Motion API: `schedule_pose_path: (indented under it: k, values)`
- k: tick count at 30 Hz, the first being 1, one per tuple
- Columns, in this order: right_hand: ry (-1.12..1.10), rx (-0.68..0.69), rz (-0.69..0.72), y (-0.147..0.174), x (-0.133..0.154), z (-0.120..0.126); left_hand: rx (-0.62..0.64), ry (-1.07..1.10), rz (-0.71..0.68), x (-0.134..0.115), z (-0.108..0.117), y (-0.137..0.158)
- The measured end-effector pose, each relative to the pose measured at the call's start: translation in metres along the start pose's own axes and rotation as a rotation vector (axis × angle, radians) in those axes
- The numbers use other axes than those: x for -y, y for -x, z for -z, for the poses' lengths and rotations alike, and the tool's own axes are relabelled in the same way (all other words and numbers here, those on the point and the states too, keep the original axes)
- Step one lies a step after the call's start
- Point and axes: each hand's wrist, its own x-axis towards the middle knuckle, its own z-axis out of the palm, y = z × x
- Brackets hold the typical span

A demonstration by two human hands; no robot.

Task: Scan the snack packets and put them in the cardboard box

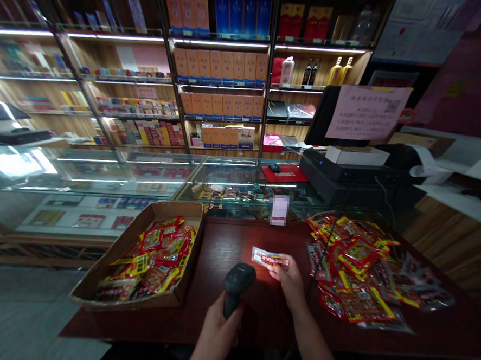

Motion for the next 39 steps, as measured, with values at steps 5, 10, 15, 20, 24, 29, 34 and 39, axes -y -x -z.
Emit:
schedule_pose_path:
  k: [5, 10, 15, 20, 24, 29, 34, 39]
  values:
    - [-0.017, -0.003, 0.003, -0.001, -0.003, 0.001, -0.031, -0.020, 0.017, -0.012, -0.003, -0.003]
    - [-0.030, -0.009, 0.012, -0.001, -0.003, 0.000, -0.012, 0.013, 0.033, -0.015, -0.004, -0.008]
    - [-0.026, 0.016, 0.015, -0.001, -0.001, -0.002, 0.005, -0.004, 0.039, -0.014, -0.004, -0.008]
    - [-0.062, -0.015, -0.044, -0.001, 0.012, -0.002, -0.049, 0.038, 0.112, -0.008, 0.000, -0.005]
    - [0.021, 0.049, -0.087, 0.006, 0.035, -0.027, -0.089, 0.096, 0.188, 0.003, 0.007, -0.005]
    - [-0.043, 0.432, -0.065, 0.025, 0.050, -0.137, -0.108, 0.138, 0.203, 0.011, 0.010, -0.009]
    - [-0.052, 0.732, 0.021, 0.032, 0.043, -0.239, -0.145, 0.124, 0.185, 0.017, 0.013, -0.013]
    - [0.502, 0.411, 0.407, -0.006, 0.055, -0.180, -0.117, 0.155, 0.210, 0.018, 0.014, -0.012]
